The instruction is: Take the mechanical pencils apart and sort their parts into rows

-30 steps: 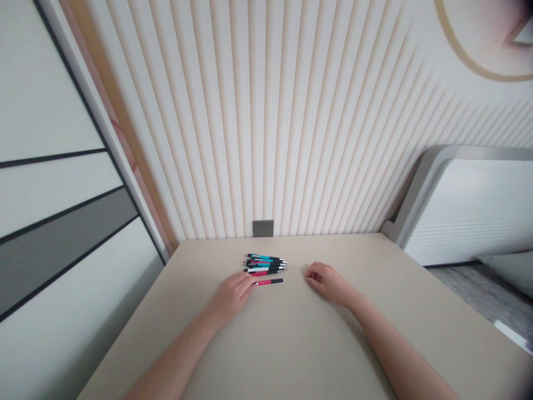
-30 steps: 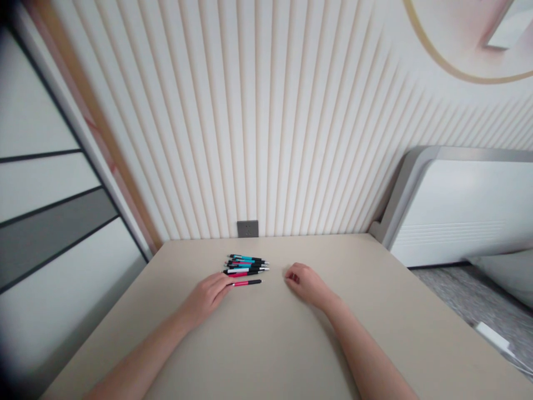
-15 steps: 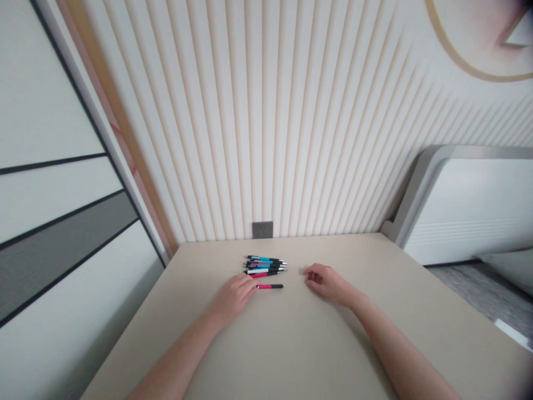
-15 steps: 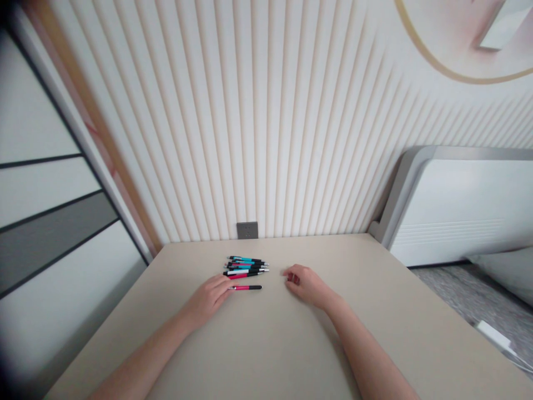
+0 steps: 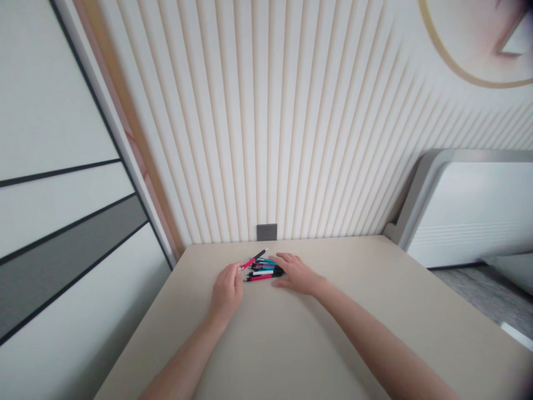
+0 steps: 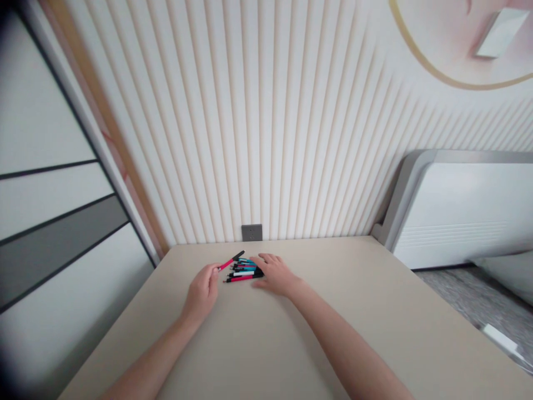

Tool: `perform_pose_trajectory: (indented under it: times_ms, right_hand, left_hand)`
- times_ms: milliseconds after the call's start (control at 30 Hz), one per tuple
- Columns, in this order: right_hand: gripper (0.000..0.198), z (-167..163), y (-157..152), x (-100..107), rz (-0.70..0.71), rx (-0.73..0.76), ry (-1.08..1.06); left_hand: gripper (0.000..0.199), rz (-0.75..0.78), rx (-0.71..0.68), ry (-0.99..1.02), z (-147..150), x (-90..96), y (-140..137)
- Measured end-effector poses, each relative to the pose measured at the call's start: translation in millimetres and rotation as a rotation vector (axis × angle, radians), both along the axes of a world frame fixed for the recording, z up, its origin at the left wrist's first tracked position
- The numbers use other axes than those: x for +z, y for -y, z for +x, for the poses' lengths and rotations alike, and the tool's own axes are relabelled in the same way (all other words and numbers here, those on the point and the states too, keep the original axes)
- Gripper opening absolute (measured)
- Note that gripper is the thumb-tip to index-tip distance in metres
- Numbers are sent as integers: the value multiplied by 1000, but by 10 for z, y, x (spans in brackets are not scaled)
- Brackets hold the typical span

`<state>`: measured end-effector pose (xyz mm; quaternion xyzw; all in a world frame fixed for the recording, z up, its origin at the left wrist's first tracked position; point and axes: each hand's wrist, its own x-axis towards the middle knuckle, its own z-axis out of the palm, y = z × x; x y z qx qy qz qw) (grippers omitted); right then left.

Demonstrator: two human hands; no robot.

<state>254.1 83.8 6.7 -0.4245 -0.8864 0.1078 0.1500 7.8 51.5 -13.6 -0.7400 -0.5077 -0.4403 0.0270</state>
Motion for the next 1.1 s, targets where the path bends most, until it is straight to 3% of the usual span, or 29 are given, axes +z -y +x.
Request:
perform_pose_trajectory:
  times_ms: [100, 333, 433, 667, 833, 967, 1100]
  right_hand:
    - [80, -181, -144, -127, -76, 5, 8]
    - [48, -238, -340, -365, 40, -37, 71]
    - [44, -213, -433, -349, 70, -40, 88]
    - [37, -180, -510, -325, 148, 126, 81]
    - [45, -148, -490, -213, 145, 137, 79]
    - [51, 41, -348, -41, 168, 48, 36]
    - [41, 261, -1, 47, 159, -125, -128]
  left_hand:
    - [27, -11, 15, 17, -8, -4, 8]
    - [27, -20, -3, 15, 22, -3, 44]
    - [27, -34, -14, 12, 22, -9, 40]
    - [28, -61, -34, -15, 22, -14, 25]
    - [29, -89, -41, -40, 5, -18, 20]
    - [29, -111, -69, -32, -5, -12, 25]
    - [27, -110, -219, -70, 34, 12, 57]
